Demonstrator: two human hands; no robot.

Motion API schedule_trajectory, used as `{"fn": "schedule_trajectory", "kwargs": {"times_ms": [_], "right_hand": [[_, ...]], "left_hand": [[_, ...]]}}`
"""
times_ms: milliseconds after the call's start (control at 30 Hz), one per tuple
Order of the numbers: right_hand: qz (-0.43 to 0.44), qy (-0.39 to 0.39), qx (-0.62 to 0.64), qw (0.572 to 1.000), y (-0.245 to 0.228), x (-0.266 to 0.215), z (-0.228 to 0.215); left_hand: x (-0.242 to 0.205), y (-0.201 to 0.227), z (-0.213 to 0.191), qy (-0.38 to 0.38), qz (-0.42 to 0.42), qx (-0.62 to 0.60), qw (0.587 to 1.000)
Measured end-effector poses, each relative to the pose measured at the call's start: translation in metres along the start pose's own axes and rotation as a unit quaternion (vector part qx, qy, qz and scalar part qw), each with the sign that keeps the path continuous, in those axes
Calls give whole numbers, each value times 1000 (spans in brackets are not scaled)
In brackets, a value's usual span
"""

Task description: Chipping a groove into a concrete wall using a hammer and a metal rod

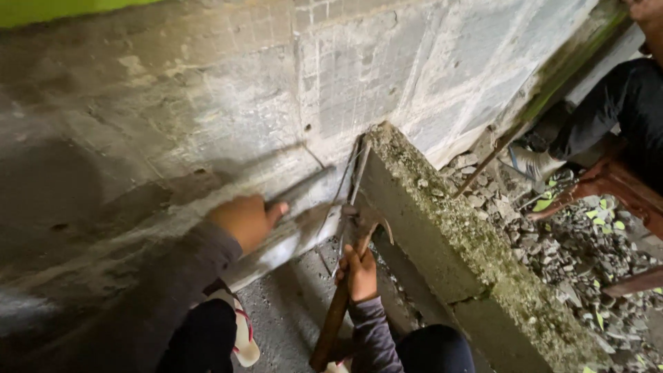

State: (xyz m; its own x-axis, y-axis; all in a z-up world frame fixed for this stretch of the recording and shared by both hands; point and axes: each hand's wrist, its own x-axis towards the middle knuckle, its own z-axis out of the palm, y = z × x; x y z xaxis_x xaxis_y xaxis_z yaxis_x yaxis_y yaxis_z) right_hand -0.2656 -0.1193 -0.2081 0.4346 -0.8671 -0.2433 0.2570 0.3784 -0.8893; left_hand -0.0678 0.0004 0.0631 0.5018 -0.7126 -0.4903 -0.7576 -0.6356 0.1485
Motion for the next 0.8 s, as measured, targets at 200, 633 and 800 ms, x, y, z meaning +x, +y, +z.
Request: {"fn": "schedule_trajectory", "kwargs": {"times_ms": [200, 633, 800], "right_hand": [[0, 16, 36, 999, -8, 1, 7], [6, -10, 30, 999, 11, 6, 10], [19, 9, 69, 997, 23, 10, 10]], "left_hand": [[16, -9, -11, 79, -18, -40, 996], [-17, -11, -32, -48, 33, -105, 993], [9, -29, -15, 35, -9, -89, 995]]}}
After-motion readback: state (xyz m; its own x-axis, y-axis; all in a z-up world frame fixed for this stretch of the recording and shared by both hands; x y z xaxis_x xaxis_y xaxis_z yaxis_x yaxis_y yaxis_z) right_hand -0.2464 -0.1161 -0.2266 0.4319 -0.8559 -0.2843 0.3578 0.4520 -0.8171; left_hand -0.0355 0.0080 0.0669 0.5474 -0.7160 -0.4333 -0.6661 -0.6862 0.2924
